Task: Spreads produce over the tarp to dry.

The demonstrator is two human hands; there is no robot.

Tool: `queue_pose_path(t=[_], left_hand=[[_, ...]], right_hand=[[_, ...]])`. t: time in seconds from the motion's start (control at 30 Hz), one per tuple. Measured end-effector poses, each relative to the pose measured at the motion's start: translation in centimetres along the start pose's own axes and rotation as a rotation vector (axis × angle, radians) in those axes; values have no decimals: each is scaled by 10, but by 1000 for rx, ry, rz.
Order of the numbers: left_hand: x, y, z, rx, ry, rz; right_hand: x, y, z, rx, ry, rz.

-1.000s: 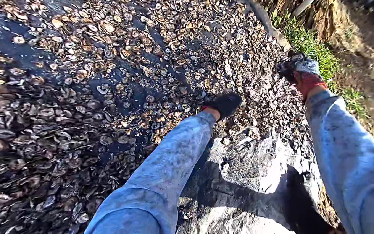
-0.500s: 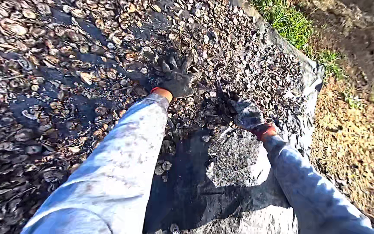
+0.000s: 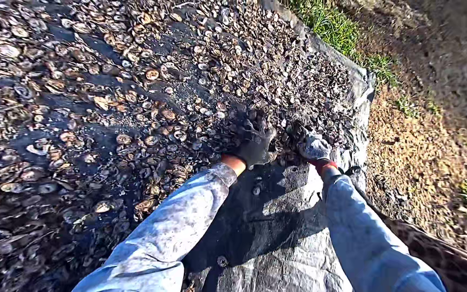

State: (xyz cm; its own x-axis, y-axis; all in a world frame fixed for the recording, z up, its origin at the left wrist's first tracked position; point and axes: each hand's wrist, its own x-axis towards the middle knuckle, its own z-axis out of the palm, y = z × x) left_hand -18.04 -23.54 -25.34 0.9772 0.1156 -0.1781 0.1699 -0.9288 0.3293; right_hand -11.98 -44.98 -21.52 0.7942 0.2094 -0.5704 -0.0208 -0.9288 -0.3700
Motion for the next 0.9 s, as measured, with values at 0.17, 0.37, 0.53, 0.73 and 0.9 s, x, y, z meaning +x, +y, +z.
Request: queue_pose_path(t=[0.17,0.37,0.53,0.73,0.9], left_hand=[[-41,16,-11,-156,-165,105],[-28,-5,-65,-181,86,10],[-78,-58,-22,37,-121,-176],[-221,-67,-20,-186,244,-118],[-408,-146,-59,97,643,-611]], right_hand=[[-1,64,49,-227,277,-244],[-18,26,18,56,347,-31],[-26,10,54,-215,102,-244],[-90,-11,85,-428,234,-354],[-145,-129,120,-415,2,-788]])
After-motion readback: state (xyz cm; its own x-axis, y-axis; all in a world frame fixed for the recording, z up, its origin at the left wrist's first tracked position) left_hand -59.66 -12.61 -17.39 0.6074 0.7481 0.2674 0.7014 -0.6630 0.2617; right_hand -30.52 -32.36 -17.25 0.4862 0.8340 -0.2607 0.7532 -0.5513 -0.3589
